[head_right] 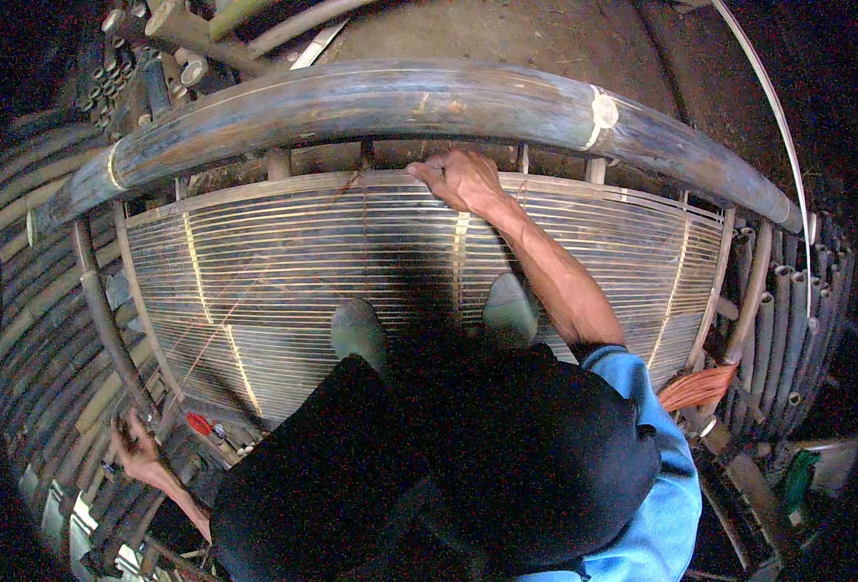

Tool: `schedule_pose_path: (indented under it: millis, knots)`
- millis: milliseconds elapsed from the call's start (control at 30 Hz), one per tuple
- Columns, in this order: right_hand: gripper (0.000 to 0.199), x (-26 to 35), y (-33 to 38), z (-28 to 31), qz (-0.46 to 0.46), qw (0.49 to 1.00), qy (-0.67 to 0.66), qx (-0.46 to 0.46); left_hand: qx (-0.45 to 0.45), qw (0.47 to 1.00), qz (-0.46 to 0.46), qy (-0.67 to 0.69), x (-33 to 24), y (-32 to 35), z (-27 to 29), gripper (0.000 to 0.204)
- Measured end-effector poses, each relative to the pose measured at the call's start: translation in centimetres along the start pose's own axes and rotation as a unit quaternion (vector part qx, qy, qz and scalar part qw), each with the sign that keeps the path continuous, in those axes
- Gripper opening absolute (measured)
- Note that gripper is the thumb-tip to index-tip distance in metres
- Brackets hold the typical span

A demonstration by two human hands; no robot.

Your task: The person weaves a bamboo mat by hand, threading thin bamboo strips through the loom and using a flat tool to push the strips into place.

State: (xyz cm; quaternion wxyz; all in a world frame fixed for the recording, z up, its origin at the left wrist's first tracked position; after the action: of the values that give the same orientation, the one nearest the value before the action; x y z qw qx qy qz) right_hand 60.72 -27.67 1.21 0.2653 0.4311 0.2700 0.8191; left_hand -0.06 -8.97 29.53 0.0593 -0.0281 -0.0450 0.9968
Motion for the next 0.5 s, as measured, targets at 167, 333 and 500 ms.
schedule_pose_path:
  millis: [167,333,500]
  knots:
    - [0.052,-0.3,-0.7,-0.8,0.031,0.999,-0.009,-0.026,-0.061,0.695,0.142,0.702,11.2,0.4,3.8,0.050]
    - [0.049,-1.8,-0.7,-0.2,0.033,0.999,-0.017,-0.023,-0.201,0.530,0.271,0.778,17.6,4.2,-0.7,0.102]
    - [0.045,0.2,-1.7,-1.3,0.021,0.999,0.039,-0.029,0.054,0.915,0.381,0.122,29.7,9.3,-2.3,0.078]
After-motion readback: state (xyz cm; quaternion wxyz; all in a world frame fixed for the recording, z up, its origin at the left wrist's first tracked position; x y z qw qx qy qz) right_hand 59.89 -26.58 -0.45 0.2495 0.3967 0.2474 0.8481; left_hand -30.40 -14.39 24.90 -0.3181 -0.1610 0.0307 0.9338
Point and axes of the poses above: each hand's wrist, its own y-axis away from the middle knuckle, its own z-axis out of the back of the hand, x = y × z, the point moved 7 cm from there along -y, towards the middle knuckle, and after that the axes turned 13 degrees about x, right-handed, at the moved point
